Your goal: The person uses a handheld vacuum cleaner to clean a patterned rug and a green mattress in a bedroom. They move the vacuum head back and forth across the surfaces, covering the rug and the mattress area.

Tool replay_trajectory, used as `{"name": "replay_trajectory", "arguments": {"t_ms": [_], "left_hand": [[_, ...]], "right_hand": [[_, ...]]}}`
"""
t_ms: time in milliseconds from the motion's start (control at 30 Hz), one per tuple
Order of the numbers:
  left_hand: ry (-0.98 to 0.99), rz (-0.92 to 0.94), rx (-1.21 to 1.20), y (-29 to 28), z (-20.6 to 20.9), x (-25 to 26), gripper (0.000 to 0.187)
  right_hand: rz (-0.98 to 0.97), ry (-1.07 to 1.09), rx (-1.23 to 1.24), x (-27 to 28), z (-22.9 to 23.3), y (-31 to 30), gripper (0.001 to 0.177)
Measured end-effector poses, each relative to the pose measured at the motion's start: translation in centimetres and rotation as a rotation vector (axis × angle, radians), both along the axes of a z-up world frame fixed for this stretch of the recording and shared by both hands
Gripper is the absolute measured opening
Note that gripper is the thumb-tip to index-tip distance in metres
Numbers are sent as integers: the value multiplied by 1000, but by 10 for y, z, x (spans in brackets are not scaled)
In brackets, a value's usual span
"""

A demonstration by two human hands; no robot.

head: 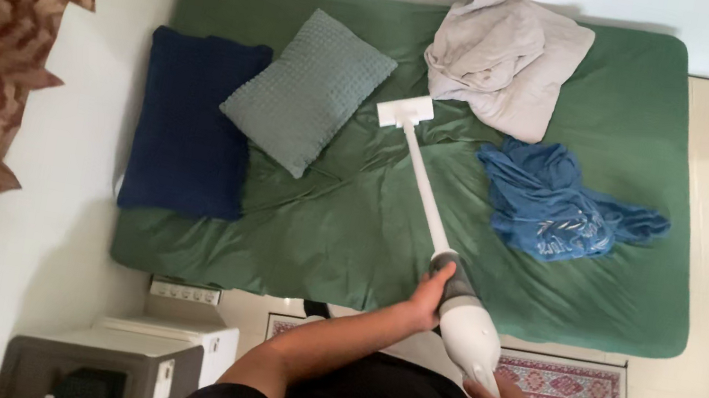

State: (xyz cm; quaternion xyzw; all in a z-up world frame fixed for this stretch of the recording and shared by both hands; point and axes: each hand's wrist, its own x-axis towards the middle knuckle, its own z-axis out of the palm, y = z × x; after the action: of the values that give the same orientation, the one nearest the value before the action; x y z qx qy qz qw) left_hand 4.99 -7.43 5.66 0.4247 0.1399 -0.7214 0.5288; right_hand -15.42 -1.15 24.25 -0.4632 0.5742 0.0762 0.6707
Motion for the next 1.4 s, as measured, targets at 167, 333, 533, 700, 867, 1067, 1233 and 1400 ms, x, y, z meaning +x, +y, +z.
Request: {"name": "replay_trajectory", "arguments": {"t_ms": [167,333,533,700,867,1067,1233,1400], "left_hand": [[2,-9,-64,36,12,22,68],[-93,-137,48,62,27,56,69],[-162,-264,94,75,31,83,69],[-176,-311,1,70,32,108,77],[-240,-322,104,42,36,135,81],[-246,-349,176,-3,18,177,78],[-242,-375,50,-27,8,207,53],[-133,-340,-17,-51,4,209,39]], "right_hand": [[-52,-3,-16,31,5,46,35],[-105,-3,-31,62,-9,89,35],[-93,123,-83,92,0,117,38],[-164,40,-51,130,16,113,40],[-274,3,60,166,37,97,34],[-420,-159,106,208,23,69,37],[-523,-336,223,233,17,49,39],[-498,-348,155,234,7,21,41]]}}
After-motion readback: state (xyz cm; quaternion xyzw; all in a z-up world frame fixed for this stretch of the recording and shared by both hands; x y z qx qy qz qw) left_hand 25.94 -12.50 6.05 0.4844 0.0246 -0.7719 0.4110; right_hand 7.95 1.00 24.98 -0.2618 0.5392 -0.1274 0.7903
